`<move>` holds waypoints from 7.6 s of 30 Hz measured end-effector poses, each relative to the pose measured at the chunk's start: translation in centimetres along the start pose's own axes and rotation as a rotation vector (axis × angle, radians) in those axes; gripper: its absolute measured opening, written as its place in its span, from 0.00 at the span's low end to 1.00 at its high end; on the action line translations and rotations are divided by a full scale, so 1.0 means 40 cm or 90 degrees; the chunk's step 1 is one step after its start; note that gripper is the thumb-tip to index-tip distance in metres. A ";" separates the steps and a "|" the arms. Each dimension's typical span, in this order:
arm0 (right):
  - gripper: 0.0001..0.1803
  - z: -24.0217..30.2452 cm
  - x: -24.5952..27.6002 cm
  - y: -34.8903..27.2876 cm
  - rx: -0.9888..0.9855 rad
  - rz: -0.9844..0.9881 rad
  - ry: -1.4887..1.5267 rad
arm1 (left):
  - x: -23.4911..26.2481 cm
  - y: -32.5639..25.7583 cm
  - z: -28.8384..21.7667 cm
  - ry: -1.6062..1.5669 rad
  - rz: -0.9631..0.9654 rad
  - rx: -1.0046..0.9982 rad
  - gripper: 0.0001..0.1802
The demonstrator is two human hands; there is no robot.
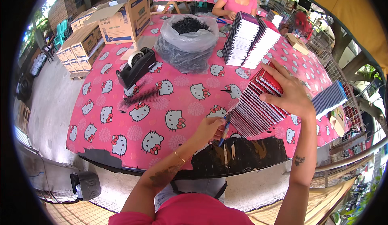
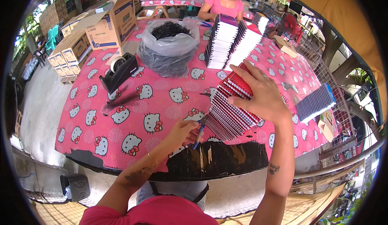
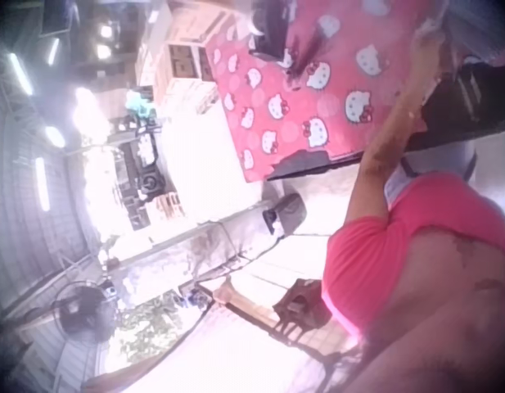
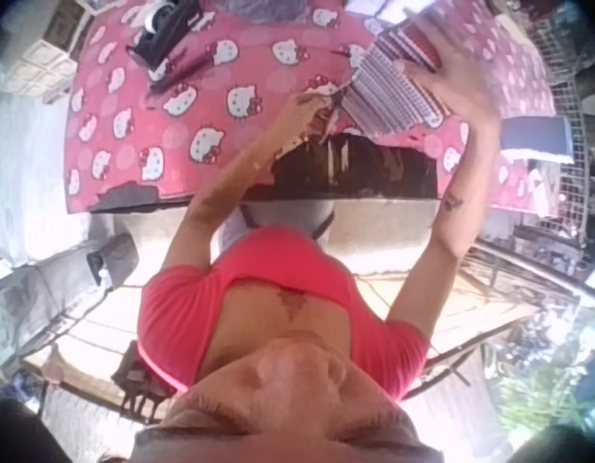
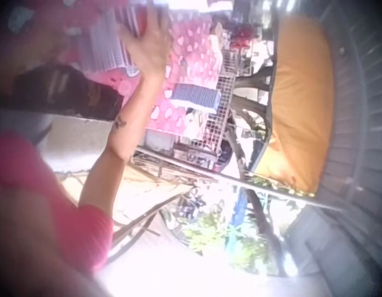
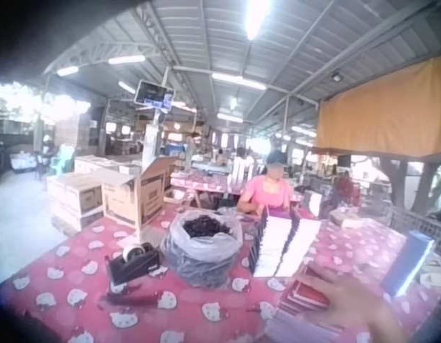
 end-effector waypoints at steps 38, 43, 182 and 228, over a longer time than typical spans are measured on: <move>0.44 -0.016 0.000 -0.007 0.011 -0.012 0.014 | -0.042 -0.068 -0.108 0.793 -0.237 -0.433 0.17; 0.44 -0.012 0.004 -0.011 0.011 -0.013 0.000 | 0.021 -0.012 0.007 0.155 -0.078 0.009 0.17; 0.44 -0.028 0.000 -0.012 0.002 -0.041 0.017 | -0.095 0.000 -0.059 1.106 -0.153 -0.382 0.15; 0.21 -0.470 -0.623 -0.271 -0.389 -0.073 0.669 | -0.120 0.016 0.164 0.064 -0.146 -0.048 0.24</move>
Point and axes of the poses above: each hand's wrist, its own y-axis towards the middle knuckle, its own x-axis out of the back of the hand, z = x × y, the point moved 9 cm from there along y, towards the middle knuckle, and after that the axes turned 4 degrees about y, right-handed, at the moved point
